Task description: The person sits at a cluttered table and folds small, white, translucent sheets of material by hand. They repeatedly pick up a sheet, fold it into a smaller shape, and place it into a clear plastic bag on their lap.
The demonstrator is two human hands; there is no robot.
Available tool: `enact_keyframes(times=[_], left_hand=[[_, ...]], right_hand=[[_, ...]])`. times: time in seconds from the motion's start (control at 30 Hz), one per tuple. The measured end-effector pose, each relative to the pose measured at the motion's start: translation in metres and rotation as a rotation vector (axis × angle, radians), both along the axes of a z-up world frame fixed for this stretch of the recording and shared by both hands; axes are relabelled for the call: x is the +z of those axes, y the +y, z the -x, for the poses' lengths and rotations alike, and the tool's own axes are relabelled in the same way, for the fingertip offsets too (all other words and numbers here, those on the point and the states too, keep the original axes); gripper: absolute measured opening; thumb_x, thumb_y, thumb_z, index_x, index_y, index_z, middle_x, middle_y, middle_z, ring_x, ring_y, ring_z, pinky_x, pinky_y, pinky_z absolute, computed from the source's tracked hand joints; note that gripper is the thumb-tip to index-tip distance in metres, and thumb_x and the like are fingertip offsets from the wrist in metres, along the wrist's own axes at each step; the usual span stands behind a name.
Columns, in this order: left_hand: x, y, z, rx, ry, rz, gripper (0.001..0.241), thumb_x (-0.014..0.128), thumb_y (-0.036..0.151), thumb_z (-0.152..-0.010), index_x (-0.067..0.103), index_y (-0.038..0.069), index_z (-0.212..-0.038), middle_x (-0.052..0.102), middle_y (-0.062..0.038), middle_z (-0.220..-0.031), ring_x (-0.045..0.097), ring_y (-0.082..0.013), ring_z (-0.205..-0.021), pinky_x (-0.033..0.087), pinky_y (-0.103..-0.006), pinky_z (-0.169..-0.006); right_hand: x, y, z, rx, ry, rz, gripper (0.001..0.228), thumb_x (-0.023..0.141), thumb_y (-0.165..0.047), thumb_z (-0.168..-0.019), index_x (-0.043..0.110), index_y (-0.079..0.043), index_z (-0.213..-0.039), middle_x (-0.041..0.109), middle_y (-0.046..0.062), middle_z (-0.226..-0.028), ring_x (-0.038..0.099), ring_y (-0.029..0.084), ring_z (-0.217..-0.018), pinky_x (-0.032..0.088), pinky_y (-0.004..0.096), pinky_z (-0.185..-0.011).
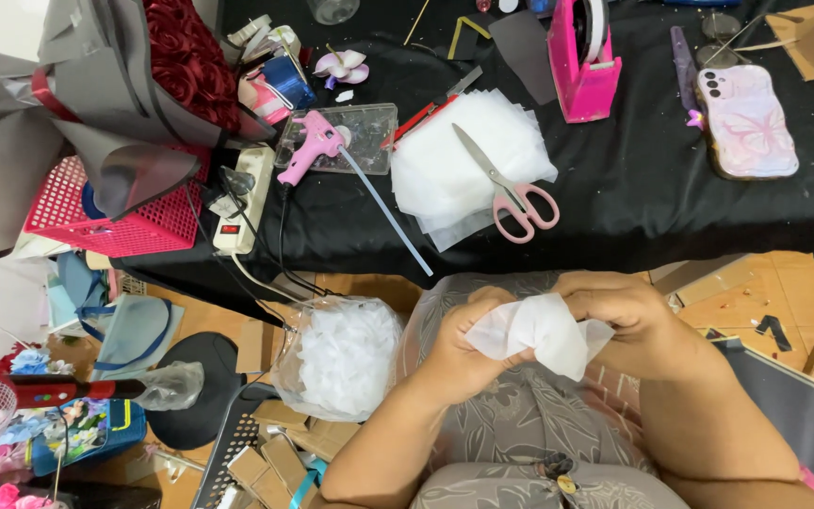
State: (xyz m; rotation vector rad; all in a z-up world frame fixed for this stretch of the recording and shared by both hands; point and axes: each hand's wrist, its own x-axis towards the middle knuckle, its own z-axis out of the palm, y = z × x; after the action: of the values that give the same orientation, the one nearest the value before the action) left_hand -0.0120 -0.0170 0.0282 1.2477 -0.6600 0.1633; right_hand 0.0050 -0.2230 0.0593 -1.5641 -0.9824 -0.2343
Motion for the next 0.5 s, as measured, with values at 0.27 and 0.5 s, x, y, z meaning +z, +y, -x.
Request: enact_keyframes(times=[0.27, 0.5], left_hand=[[-0.021, -0.004, 0.006, -0.177, 0.502, 0.065, 0.042, 0.097, 0.015, -0.065, 0.063, 0.008, -0.089, 0.063, 0.005, -0.072, 0.056, -0.0028, -0.066, 0.040, -0.0141, -0.059], [-0.034, -0.003, 0.000, -0.138, 0.556, 0.007, 0.064, 0.102, 0.025, -0.054, 0.059, 0.010, -0.100, 0.063, 0.004, -0.081, 0.058, -0.0036, -0.072, 0.043, -0.0140, -0.061]], right_hand=[[-0.005, -0.002, 0.001, 0.056, 0.025, -0.052, 0.017, 0.079, -0.021, -0.087, 0.077, -0.004, -0.082, 0.075, 0.009, -0.084, 0.069, 0.021, -0.064, 0.058, 0.033, -0.061], [0.002, -0.001, 0.004, 0.145, 0.048, -0.034, 0.014, 0.075, -0.015, -0.091, 0.076, -0.003, -0.083, 0.074, 0.012, -0.087, 0.069, 0.025, -0.066, 0.059, 0.035, -0.062]])
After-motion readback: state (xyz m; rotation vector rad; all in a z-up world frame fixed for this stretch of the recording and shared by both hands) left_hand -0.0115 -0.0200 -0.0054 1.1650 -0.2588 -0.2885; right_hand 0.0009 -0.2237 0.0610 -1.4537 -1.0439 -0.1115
